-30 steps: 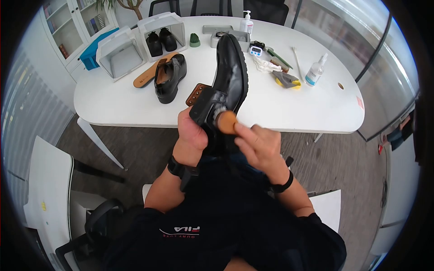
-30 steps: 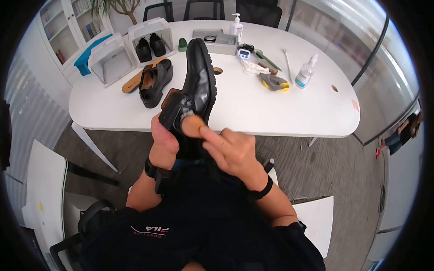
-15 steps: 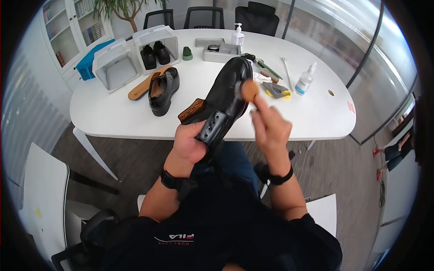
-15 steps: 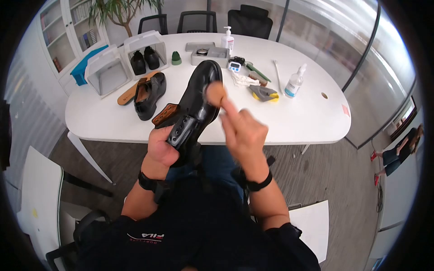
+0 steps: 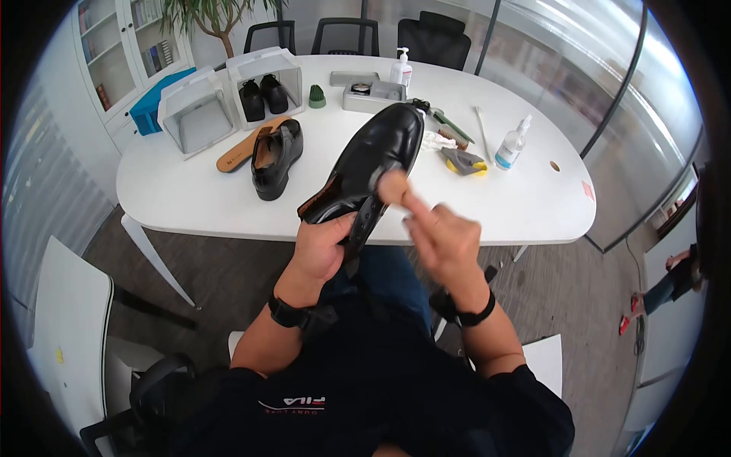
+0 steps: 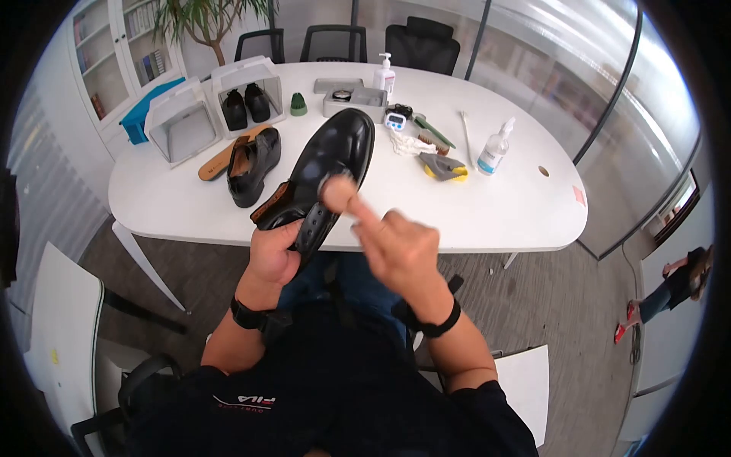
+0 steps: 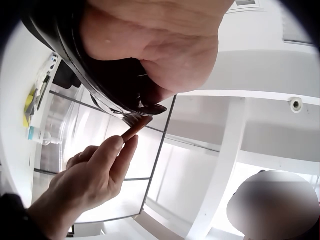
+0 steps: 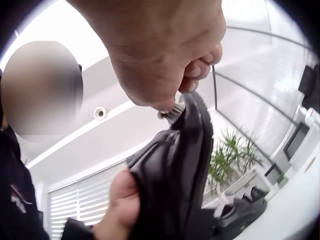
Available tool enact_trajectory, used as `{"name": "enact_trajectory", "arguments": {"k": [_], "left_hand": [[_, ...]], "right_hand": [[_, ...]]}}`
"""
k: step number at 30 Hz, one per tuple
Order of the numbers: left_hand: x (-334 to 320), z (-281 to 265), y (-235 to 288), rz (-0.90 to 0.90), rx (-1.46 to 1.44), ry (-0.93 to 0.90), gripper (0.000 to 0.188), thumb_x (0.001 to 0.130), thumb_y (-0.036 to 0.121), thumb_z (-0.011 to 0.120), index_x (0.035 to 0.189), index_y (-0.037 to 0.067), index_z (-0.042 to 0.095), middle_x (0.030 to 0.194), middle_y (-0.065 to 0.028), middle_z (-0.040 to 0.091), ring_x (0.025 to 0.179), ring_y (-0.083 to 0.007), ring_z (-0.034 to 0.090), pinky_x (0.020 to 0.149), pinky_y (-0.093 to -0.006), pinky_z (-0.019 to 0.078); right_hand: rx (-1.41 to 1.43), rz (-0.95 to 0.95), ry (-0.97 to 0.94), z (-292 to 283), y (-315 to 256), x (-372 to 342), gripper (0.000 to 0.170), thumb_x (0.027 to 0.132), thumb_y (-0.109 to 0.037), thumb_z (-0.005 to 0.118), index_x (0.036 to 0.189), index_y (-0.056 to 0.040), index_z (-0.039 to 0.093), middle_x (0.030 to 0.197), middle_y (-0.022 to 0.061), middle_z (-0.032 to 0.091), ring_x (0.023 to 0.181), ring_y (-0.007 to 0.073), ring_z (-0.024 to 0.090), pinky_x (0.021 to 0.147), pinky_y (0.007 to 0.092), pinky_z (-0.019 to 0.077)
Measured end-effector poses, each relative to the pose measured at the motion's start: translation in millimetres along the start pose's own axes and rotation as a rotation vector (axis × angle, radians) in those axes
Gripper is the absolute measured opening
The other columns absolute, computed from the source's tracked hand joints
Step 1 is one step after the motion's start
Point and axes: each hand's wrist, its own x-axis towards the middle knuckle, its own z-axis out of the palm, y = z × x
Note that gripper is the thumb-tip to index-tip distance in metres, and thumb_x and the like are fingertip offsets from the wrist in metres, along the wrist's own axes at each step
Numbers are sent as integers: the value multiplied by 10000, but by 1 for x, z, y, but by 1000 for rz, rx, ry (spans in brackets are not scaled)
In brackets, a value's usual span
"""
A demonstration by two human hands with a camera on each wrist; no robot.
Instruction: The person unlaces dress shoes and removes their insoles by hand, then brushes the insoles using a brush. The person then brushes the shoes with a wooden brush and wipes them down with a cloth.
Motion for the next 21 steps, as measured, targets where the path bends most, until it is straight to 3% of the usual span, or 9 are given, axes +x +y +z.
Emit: {"name": "enact_trajectory", "arguments": {"k": [1,4,7,9,11,15,17,19,21], "left_hand": [[2,-1,1,12,48,27,308,955,-61,642,1260,-38,678,1130,-92,743,991,-154,705,885,-297,566],[0,-7,-7,-10,172,-8,325,961,-53,635,1286,-56,648,1149,-107,741,1018,-175,709,895,-314,570],[-2,-9,-8,-32,185,3,333,962,-43,647,1295,-51,648,1148,-98,741,1009,-159,703,890,-301,563],[-3,-8,-6,-21,242,-3,297,968,-34,651,1264,-34,675,1113,-72,738,983,-137,687,872,-289,557],[-5,-7,-10,-15,283,8,263,975,-24,655,1233,-17,702,1077,-46,735,957,-115,671,854,-277,551],[-4,-5,-16,-12,298,-18,244,978,0,661,1217,-14,709,1062,-41,737,945,-115,667,847,-277,544],[-7,-3,-17,1,344,-13,242,978,13,664,1214,-13,709,1058,-43,739,943,-117,669,842,-280,543],[-10,-2,-16,39,566,42,236,983,44,671,1209,-11,708,1043,-45,738,937,-120,667,838,-291,541],[-12,-2,-16,77,625,31,237,983,52,674,1209,-9,709,1042,-44,736,933,-120,663,837,-296,541]], "right_hand": [[-55,23,-50,-3,-9,-1,423,844,-83,813,1261,-128,766,623,66,549,491,239,557,492,373,466],[-113,231,168,11,10,5,429,842,-116,829,1264,-161,769,612,53,523,496,221,564,487,363,463],[-151,80,-32,3,-9,13,425,852,-104,818,1272,-143,761,636,65,557,520,226,588,492,364,466],[-162,67,-34,6,-3,12,432,868,-80,804,1294,-124,746,671,79,595,540,239,604,507,362,478],[-21,250,295,18,15,16,431,880,-73,805,1304,-114,740,689,87,614,543,240,606,522,350,488],[56,342,405,29,13,22,404,901,-65,794,1300,-85,735,710,107,642,548,228,609,538,338,497],[-67,184,233,29,5,14,413,879,-138,819,1287,-139,756,694,90,618,518,255,583,502,374,469],[-86,151,18,23,-18,10,423,873,-164,821,1291,-152,756,693,82,619,519,266,591,489,392,460],[-40,186,131,22,2,8,430,878,-161,819,1301,-143,746,668,77,605,528,255,609,493,376,476]]}}
